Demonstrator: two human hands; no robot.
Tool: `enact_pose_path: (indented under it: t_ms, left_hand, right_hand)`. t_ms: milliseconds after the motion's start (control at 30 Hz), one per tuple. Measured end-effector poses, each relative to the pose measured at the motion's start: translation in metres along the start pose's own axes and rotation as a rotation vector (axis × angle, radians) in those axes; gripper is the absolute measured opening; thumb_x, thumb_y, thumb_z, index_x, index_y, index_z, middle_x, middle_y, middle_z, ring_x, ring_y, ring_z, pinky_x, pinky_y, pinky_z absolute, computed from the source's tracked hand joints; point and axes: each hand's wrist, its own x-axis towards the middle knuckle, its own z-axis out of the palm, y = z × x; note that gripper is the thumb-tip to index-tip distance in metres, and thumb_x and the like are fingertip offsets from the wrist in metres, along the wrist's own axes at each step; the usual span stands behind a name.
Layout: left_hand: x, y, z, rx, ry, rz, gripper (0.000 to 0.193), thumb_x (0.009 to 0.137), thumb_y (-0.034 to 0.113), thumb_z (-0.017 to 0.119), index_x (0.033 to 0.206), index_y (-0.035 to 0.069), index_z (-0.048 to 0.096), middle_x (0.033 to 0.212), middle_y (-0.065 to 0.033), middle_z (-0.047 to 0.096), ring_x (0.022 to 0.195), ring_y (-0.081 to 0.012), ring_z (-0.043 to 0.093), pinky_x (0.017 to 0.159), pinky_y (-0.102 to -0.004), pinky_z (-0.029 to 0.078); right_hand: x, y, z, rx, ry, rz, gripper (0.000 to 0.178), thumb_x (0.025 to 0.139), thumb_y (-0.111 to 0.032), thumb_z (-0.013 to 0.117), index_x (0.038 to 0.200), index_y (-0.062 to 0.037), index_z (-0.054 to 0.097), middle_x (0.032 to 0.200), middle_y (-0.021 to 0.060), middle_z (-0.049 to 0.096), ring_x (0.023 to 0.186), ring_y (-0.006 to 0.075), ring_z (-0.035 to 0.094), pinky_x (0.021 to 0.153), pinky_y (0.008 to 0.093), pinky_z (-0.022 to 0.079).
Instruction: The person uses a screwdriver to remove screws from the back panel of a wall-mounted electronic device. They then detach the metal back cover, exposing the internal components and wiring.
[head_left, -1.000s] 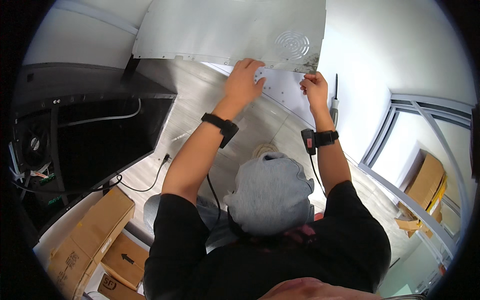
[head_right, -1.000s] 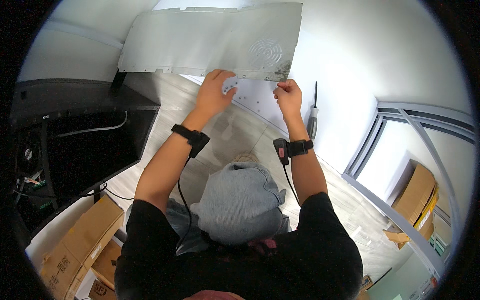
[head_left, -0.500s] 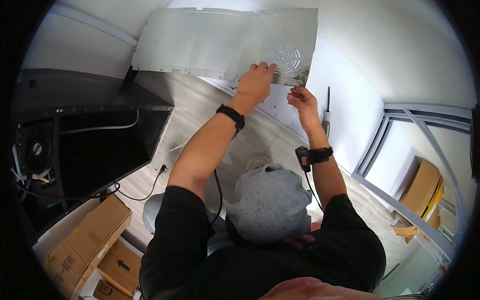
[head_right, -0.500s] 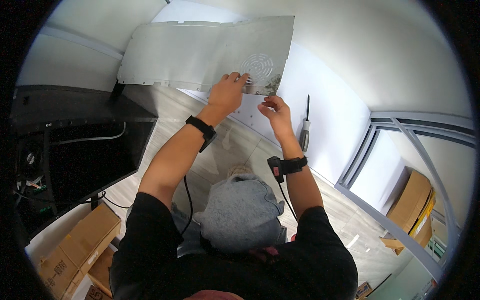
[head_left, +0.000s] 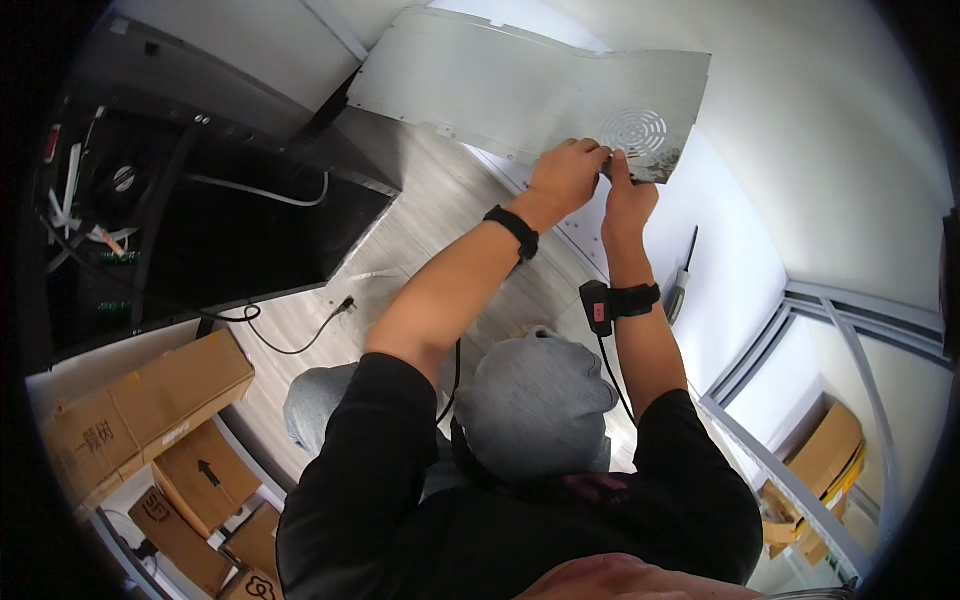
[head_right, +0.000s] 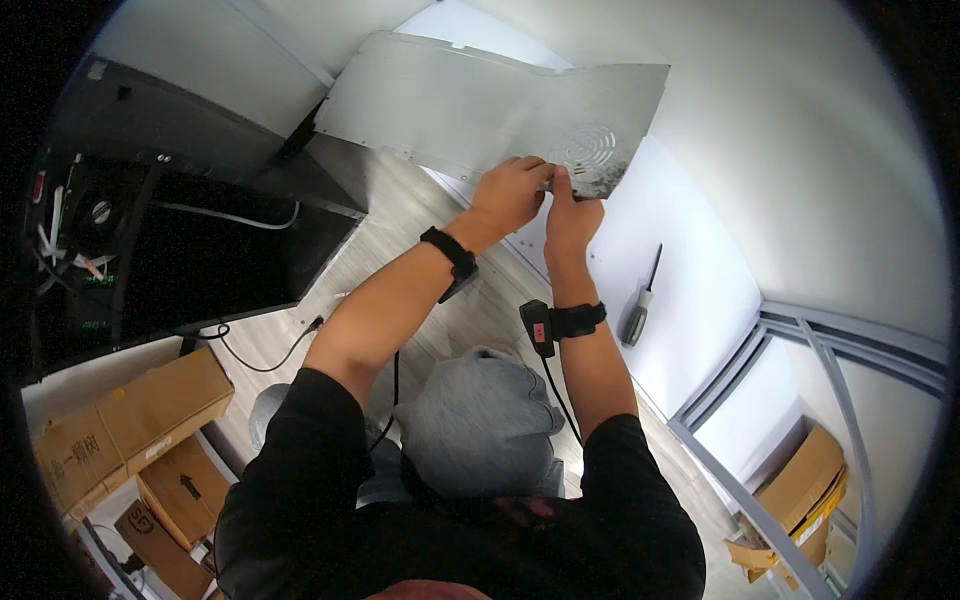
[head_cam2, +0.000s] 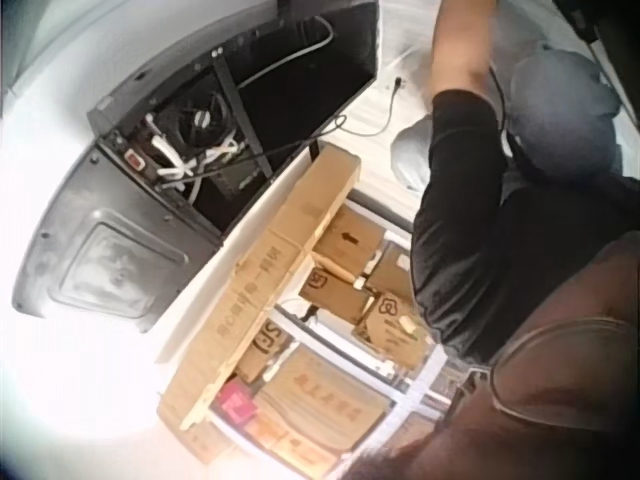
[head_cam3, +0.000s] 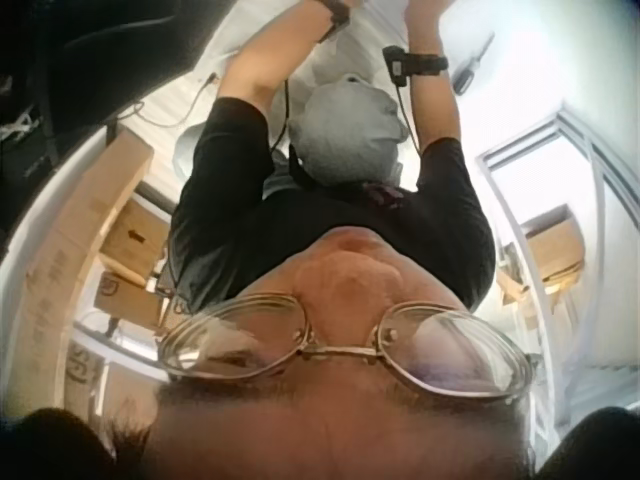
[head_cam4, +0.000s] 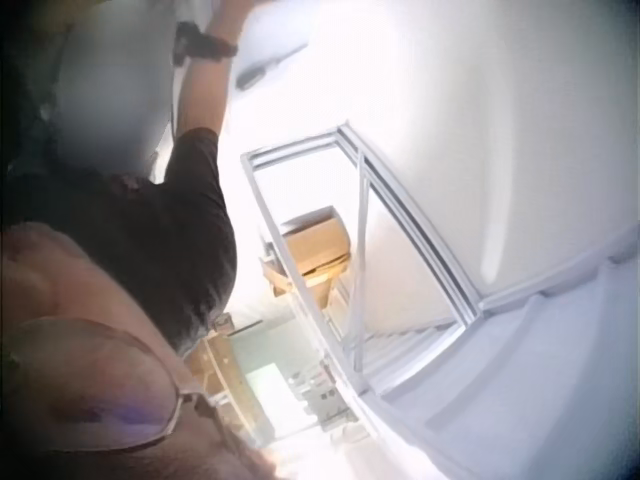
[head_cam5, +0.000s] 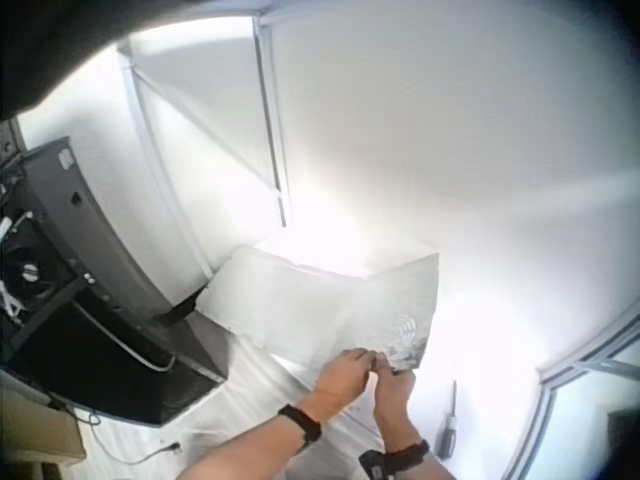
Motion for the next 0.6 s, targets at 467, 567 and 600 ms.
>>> enact_pose_path:
  t_ms: [467, 567, 600]
  left_hand:
    - [-0.108, -0.113, -0.096, -0.709, 0.099, -0.816, 0.024, 0.086, 0.016, 0.060, 0.107, 0.004, 0.064, 0.098, -0.0082, 0.066, 0.082, -0.0189, 0.063, 0.070, -0.0318, 0.052]
    - [-0.127, -0.123, -0.107, -1.056, 0.101, -1.111, 0.033, 0.093, 0.020, 0.055, 0.119, 0.000, 0.055, 0.100, -0.0097, 0.064, 0.083, -0.0224, 0.064, 0.073, -0.0313, 0.054]
    - [-0.130, -0.125, -0.105, -1.145, 0.120, -1.123, 0.035, 0.093, 0.021, 0.054, 0.121, -0.002, 0.052, 0.104, -0.0117, 0.062, 0.087, -0.0241, 0.064, 0.076, -0.0324, 0.054]
  right_hand:
    - [-0.013, -0.059, 0.040, 0.192, -0.018, 0.011, 0.024, 0.088, -0.003, 0.058, 0.109, 0.0086, 0.056, 0.108, 0.0114, 0.059, 0.093, 0.0186, 0.060, 0.085, 0.0314, 0.050]
    - [-0.014, -0.076, 0.048, 0.215, -0.032, -0.042, 0.021, 0.088, -0.002, 0.057, 0.107, 0.0076, 0.057, 0.106, 0.0105, 0.060, 0.092, 0.0183, 0.060, 0.083, 0.0308, 0.050]
    - [-0.016, -0.084, 0.053, 0.223, -0.028, -0.053, 0.022, 0.088, -0.002, 0.057, 0.107, 0.0079, 0.057, 0.106, 0.0106, 0.060, 0.091, 0.0178, 0.060, 0.083, 0.0302, 0.049]
